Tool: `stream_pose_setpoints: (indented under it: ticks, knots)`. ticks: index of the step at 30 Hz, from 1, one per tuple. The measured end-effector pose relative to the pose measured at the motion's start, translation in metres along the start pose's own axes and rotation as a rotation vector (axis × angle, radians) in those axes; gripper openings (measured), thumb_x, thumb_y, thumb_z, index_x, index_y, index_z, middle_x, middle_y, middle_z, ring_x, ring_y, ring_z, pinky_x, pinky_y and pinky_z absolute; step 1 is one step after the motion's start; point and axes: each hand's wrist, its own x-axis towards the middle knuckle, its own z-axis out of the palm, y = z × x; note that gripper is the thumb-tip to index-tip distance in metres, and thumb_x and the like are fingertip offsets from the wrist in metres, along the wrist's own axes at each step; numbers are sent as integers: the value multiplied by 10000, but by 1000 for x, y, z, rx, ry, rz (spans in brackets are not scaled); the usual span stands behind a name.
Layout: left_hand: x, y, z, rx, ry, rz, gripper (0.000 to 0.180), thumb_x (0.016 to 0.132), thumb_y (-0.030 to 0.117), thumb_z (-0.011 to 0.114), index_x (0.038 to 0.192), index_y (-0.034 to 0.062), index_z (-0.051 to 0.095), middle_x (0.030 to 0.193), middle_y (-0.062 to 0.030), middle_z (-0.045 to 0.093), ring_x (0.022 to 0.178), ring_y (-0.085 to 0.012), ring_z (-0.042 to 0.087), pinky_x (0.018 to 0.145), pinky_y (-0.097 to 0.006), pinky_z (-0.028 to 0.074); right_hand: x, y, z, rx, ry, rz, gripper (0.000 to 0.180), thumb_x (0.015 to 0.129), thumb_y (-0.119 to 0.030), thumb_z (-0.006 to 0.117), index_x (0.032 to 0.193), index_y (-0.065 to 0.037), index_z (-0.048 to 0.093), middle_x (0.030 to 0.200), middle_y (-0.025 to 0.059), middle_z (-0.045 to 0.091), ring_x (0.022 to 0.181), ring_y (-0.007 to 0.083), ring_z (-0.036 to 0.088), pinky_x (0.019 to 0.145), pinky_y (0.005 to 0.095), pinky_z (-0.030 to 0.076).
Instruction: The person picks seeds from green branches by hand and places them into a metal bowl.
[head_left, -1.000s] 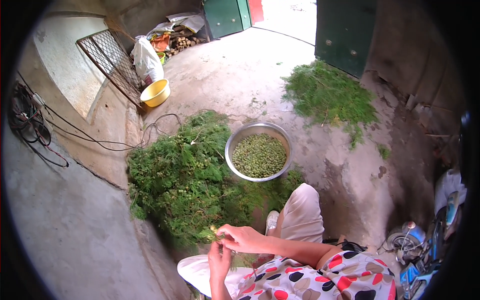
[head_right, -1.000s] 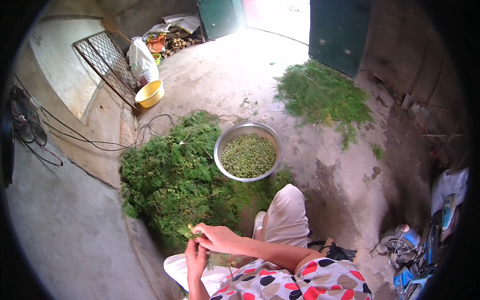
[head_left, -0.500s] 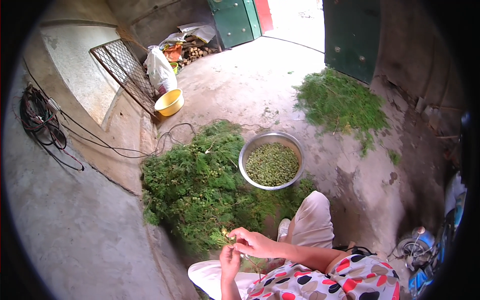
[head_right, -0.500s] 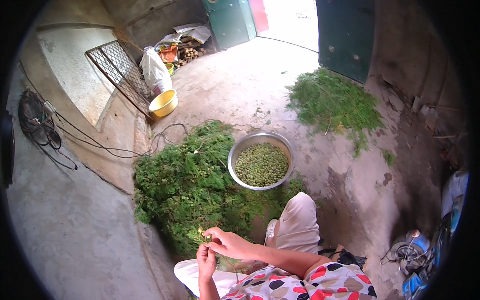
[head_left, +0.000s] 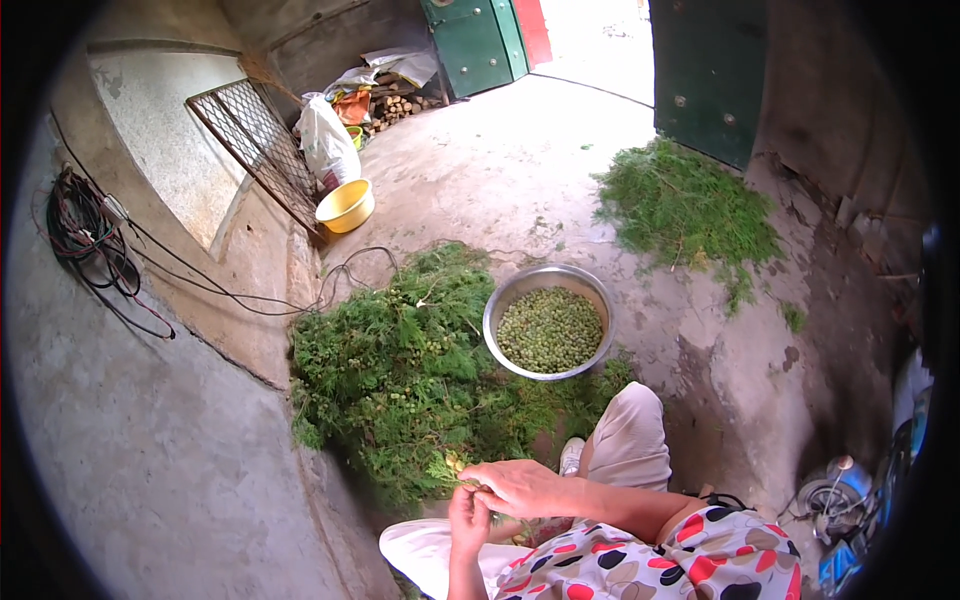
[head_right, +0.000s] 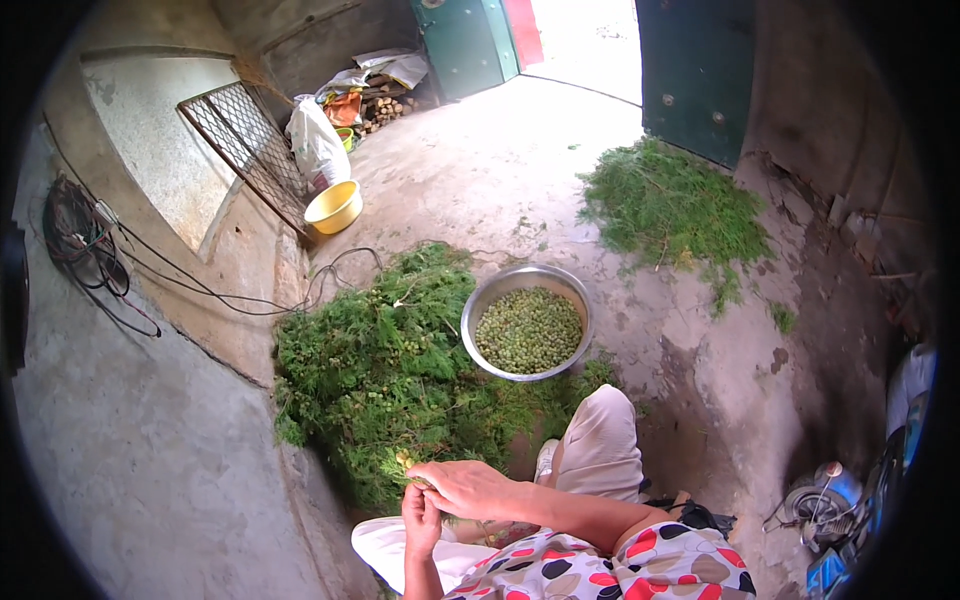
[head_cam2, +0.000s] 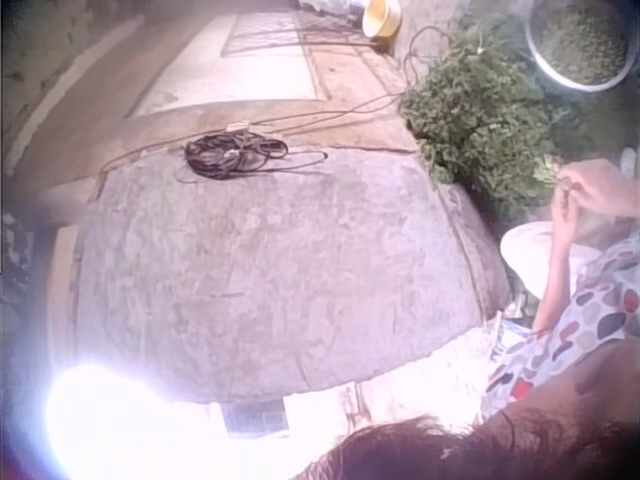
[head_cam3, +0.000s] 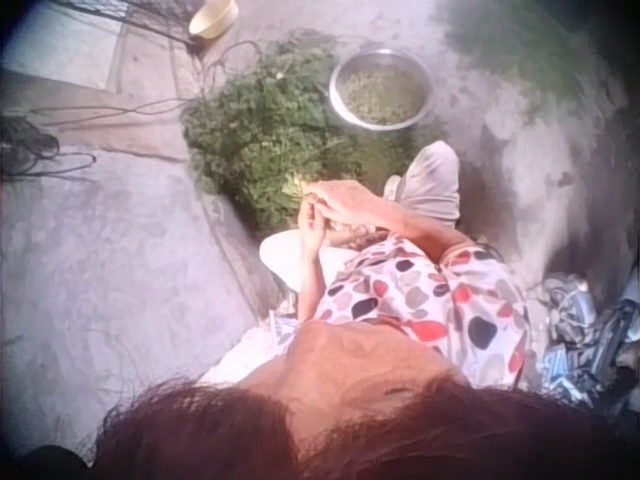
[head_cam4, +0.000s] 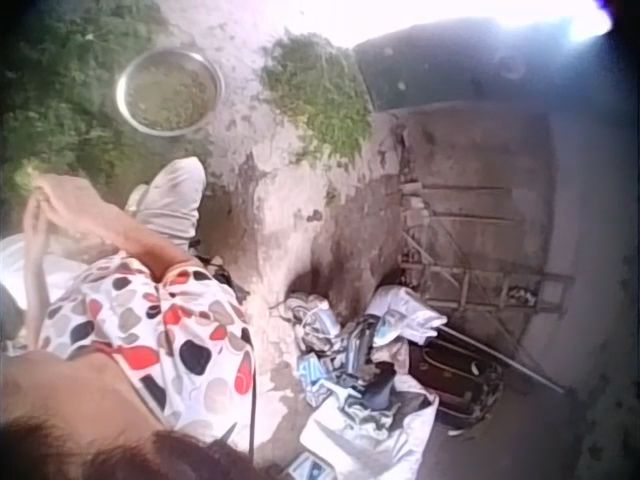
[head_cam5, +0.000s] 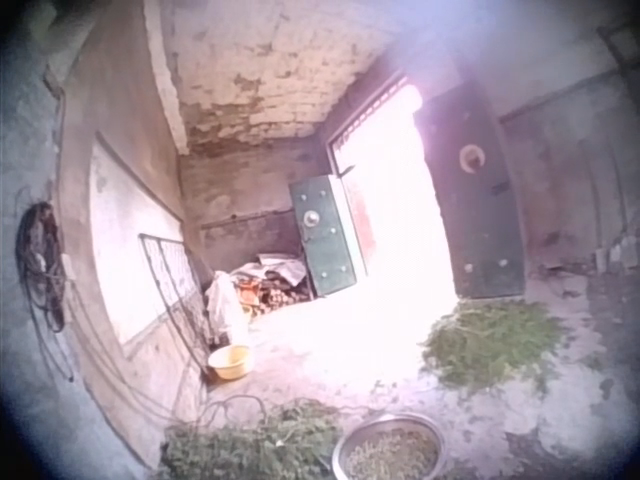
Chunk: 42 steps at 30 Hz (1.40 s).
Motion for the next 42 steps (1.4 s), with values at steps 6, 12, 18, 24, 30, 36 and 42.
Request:
stream_pose_setpoints:
  ticks: [6,12,18,24,30,36,42]
  knots:
    - [9,-51,-26,146,171,-196,191,901,229,521,915,39,503,790,21,510,732,-78,461,652,-217,397,-10,-46,7,259,-188,-182,320,866,-197,496,1155,-80,422,854,168,590,748,322,603,641,389,487]
    - [12,-23,-18,-29,157,-142,109,906,155,502,907,47,517,768,18,512,685,-58,483,638,-186,408,13,14,-21,351,188,235,178,894,-178,509,978,-32,564,737,60,596,606,105,554,540,241,444]
    - [14,-17,-13,-145,300,-235,51,891,89,511,873,43,521,770,9,533,682,-70,514,670,-231,469,21,42,-34,155,295,85,132,864,-127,550,958,-38,577,773,88,584,658,174,568,604,280,466]
    - [10,-18,-17,-196,301,-269,155,902,165,512,913,28,583,803,-33,610,696,-99,572,666,-245,474,58,84,-92,-792,580,58,322,762,-6,589,1066,-1,482,993,179,542,887,304,576,766,369,496]
    - [10,-13,-9,7,201,-239,254,914,235,503,890,5,609,756,-49,630,678,-99,576,665,-237,459,46,48,-60,-62,149,52,245,831,-211,571,974,-12,570,932,142,601,859,287,572,794,400,451]
    - [10,-18,-11,125,79,-115,219,919,211,498,903,9,581,741,-23,603,671,-71,521,618,-220,425,11,42,3,55,-143,101,294,822,-256,565,983,-10,561,872,148,582,861,318,561,755,392,458]
    - [10,-9,-5,46,196,-147,149,884,147,557,914,2,575,741,-5,584,656,-54,502,585,-200,411,8,39,2,61,1,62,248,817,-239,566,940,-24,563,821,122,570,827,308,568,730,392,458]
